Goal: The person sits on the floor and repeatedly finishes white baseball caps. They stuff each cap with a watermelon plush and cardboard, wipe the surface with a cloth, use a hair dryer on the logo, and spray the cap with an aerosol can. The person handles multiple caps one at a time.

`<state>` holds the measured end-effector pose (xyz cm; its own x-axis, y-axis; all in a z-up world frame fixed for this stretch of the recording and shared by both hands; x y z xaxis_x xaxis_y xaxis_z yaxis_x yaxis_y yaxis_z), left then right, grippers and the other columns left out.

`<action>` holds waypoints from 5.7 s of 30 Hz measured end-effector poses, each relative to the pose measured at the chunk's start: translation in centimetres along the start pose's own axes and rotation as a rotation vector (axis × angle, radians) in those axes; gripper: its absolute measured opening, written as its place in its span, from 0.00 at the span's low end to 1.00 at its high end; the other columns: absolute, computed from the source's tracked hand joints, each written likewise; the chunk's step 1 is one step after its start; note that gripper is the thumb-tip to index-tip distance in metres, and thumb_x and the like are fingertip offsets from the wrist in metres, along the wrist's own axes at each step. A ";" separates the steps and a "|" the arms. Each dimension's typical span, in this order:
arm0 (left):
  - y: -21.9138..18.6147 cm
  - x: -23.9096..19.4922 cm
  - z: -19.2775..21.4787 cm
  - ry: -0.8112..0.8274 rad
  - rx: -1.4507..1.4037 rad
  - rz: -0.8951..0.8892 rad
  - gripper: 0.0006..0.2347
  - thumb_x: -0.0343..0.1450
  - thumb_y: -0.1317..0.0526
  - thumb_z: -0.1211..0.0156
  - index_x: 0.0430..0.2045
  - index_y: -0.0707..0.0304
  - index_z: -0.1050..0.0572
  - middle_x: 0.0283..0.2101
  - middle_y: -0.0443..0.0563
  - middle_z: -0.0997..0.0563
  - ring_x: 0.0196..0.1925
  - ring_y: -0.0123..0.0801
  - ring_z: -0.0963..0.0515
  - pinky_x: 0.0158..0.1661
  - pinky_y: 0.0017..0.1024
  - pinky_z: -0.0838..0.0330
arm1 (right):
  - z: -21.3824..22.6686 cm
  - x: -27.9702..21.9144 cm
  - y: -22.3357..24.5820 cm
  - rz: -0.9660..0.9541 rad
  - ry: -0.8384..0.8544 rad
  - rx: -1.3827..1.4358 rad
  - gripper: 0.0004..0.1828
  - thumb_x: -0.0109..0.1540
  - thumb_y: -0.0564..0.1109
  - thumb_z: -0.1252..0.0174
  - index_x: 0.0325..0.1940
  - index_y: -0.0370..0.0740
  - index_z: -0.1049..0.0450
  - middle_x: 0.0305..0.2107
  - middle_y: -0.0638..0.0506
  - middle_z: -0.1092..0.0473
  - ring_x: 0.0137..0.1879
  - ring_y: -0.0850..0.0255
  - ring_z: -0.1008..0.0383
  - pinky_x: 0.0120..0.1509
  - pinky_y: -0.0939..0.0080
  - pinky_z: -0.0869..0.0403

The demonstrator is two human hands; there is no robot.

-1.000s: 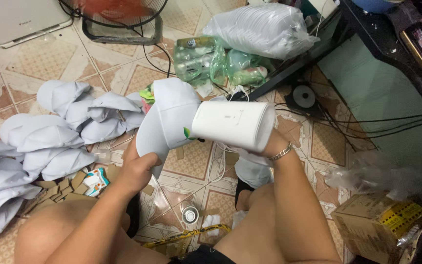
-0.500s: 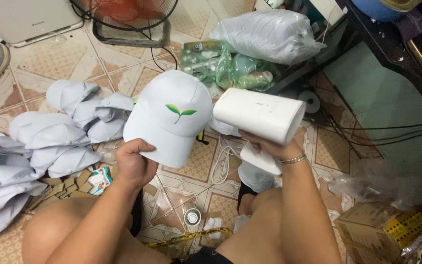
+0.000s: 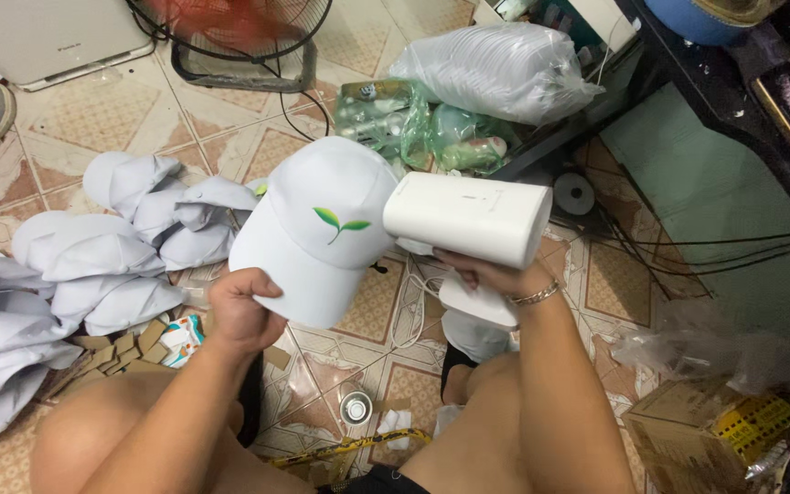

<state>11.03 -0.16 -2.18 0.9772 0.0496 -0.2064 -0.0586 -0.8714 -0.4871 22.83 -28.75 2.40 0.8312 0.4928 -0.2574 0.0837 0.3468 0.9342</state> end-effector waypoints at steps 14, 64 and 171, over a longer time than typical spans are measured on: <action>-1.7 -0.8 0.4 -0.010 0.217 -0.022 0.27 0.53 0.70 0.52 0.49 0.82 0.28 0.41 0.65 0.20 0.38 0.49 0.20 0.41 0.38 0.24 | 2.6 -0.2 0.4 -0.023 0.027 0.072 0.17 0.59 0.42 0.31 0.49 0.37 0.25 0.23 0.49 0.29 0.22 0.61 0.33 0.24 0.60 0.33; -2.5 -0.8 2.7 -0.024 0.843 -0.046 0.26 0.51 0.73 0.49 0.47 0.72 0.27 0.32 0.50 0.25 0.30 0.29 0.28 0.31 0.25 0.31 | 1.5 -0.6 0.1 -0.145 0.113 0.161 0.20 0.52 0.44 0.32 0.47 0.45 0.26 0.19 0.55 0.28 0.14 0.67 0.35 0.15 0.65 0.37; -4.1 -2.1 -1.4 -0.188 -0.098 -0.079 0.18 0.70 0.70 0.45 0.56 0.74 0.30 0.52 0.61 0.20 0.51 0.47 0.18 0.50 0.45 0.18 | -27.1 -8.8 -22.6 0.197 0.582 -0.294 0.44 0.45 0.46 0.17 0.62 0.50 0.31 0.61 0.48 0.34 0.71 0.52 0.36 0.76 0.46 0.35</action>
<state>9.53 2.64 1.41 0.9223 0.2018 -0.3295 0.0459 -0.9040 -0.4250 -1.33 -19.31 -23.16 0.3774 0.8896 -0.2571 -0.2605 0.3684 0.8924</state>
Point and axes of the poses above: each hand's wrist, its own x-axis towards the middle knuckle, its own z-axis out of the back of the hand, y = z × x, the point moved 10 cm from there along x, towards the middle knuckle
